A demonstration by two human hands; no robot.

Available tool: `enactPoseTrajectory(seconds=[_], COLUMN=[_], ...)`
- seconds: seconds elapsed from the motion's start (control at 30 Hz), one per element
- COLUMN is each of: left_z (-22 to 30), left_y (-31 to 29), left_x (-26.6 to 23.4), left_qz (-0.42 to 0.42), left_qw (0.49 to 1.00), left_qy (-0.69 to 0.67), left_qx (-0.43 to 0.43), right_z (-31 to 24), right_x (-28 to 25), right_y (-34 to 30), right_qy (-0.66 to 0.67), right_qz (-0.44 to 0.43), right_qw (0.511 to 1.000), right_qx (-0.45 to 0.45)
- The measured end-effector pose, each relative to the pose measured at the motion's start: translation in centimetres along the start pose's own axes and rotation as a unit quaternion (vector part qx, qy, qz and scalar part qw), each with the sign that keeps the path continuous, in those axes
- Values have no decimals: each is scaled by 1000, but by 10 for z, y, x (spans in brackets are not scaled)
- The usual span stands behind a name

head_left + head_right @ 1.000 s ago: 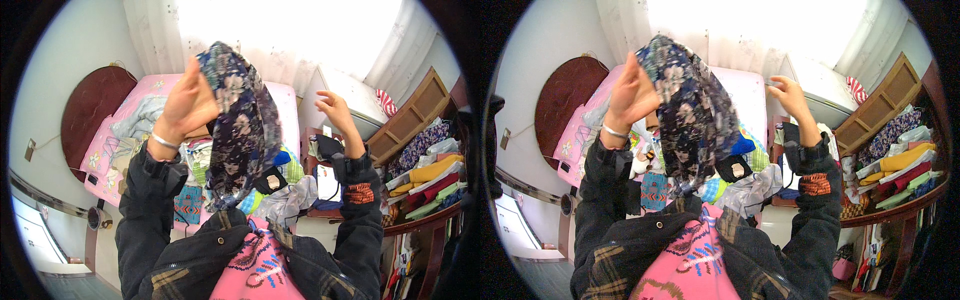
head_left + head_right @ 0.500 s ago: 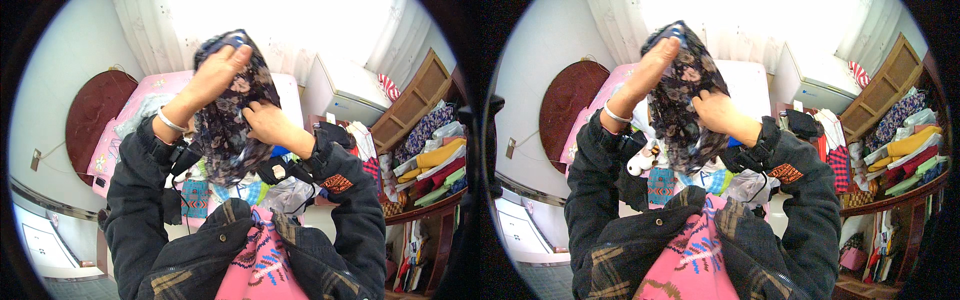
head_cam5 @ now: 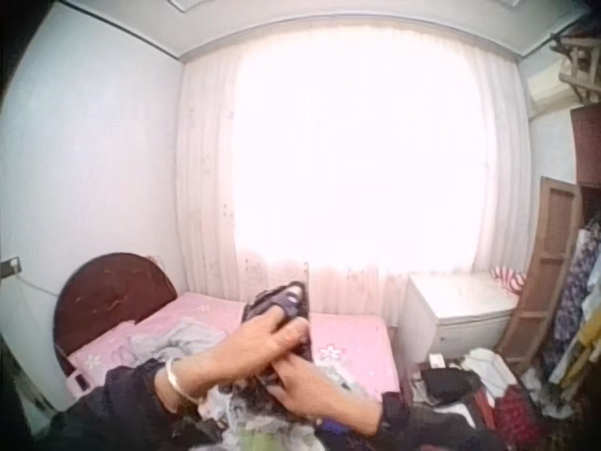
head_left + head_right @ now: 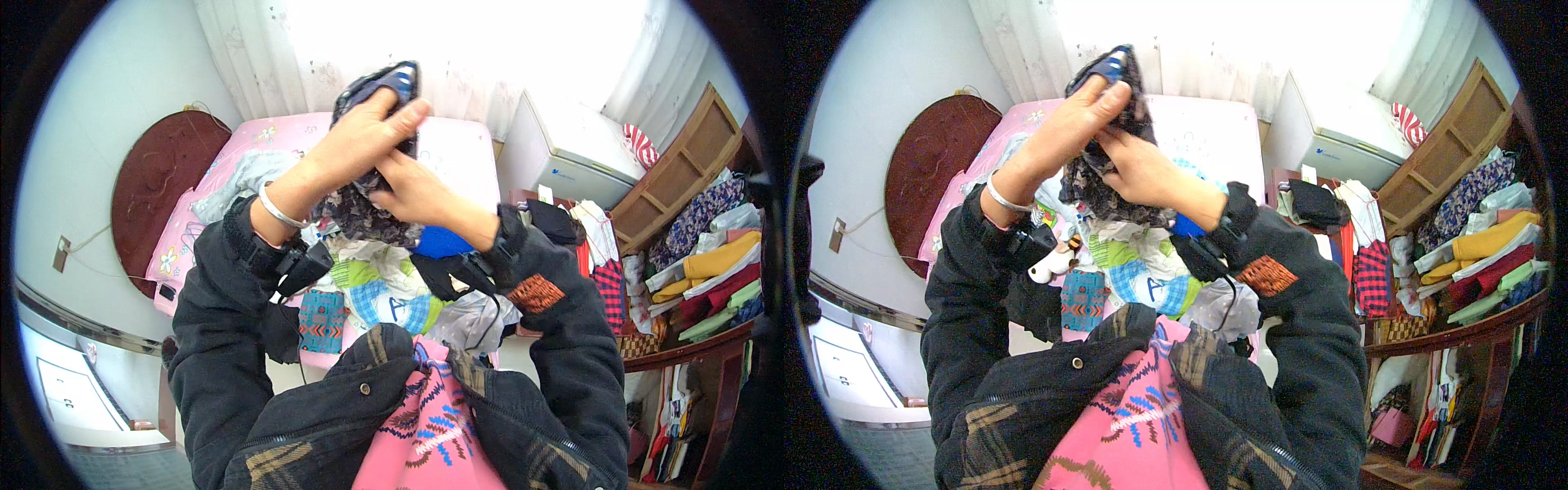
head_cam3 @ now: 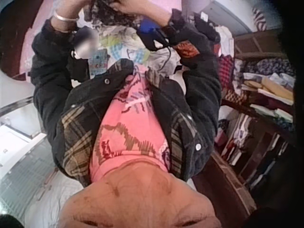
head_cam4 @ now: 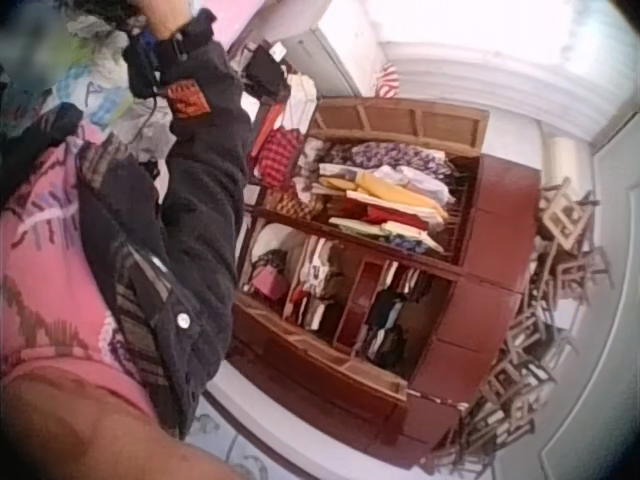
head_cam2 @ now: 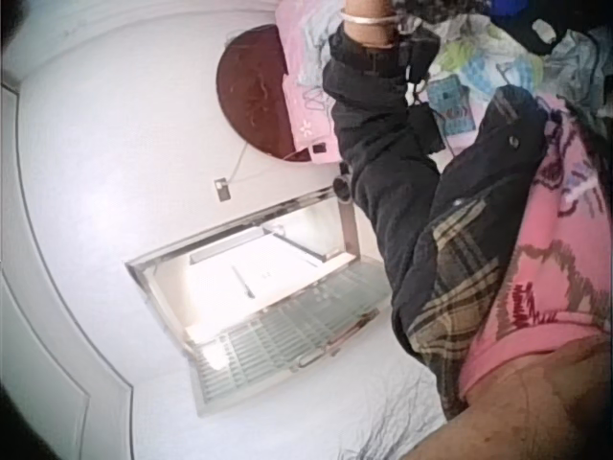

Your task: The person folds several garments on a bed, including a patterned blue cloth, a beige top, and a dark floral top. Each item is unfolded, smoothed, and folded into a compact shape before being placed on a growing pile.

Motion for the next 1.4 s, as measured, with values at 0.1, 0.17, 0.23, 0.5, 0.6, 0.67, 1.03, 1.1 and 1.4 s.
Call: enactPoseTrajectory(seconds=[0.1, 0.17, 0.23, 0.5, 0.6, 0.67, 1.03, 1.1, 1.4], left_z=[15, 7, -5, -96, -88, -78, -83, -71, -12], left_y=[-4, -3, -1, -26, -49, -47, -31, -30, -29], left_x=[7, -7, -21, -13, 23, 42, 30, 34, 50], left_qz=[-40, -5, -2, -258, -312, -229, -189, -180, -260], left_qw=[996, 987, 974, 951, 900, 853, 653, 645, 649], left_qy=[51, 156, 207, 17, -211, -428, -682, -682, -686], left_qx=[59, 36, 93, -170, -220, -190, -270, -293, -202], right_z=[11, 34, 33, 42, 39, 40, 20, 23, 30], right_x=[13, 29, 18, -32, -34, -34, -38, 2, 62], right_y=[7, -6, -10, 15, 29, 31, -27, -40, -53], right_qy=[-139, -89, -97, 241, 248, 188, 566, 460, 852], right_qz=[-82, -354, -308, -253, -227, -193, 62, -31, -2], right_qw=[987, 917, 942, 912, 929, 947, 746, 775, 479], right_qx=[-9, 164, 94, 214, 158, 178, 345, 432, 210])
Point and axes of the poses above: each hand's wrist, its own y-axis towards the middle knuckle, its own x-axis out of the palm, z = x × y, the point moved 4 cm from there along y, towards the middle knuckle, and after that the axes turned 2 degrees about x, right-handed, at the moved point
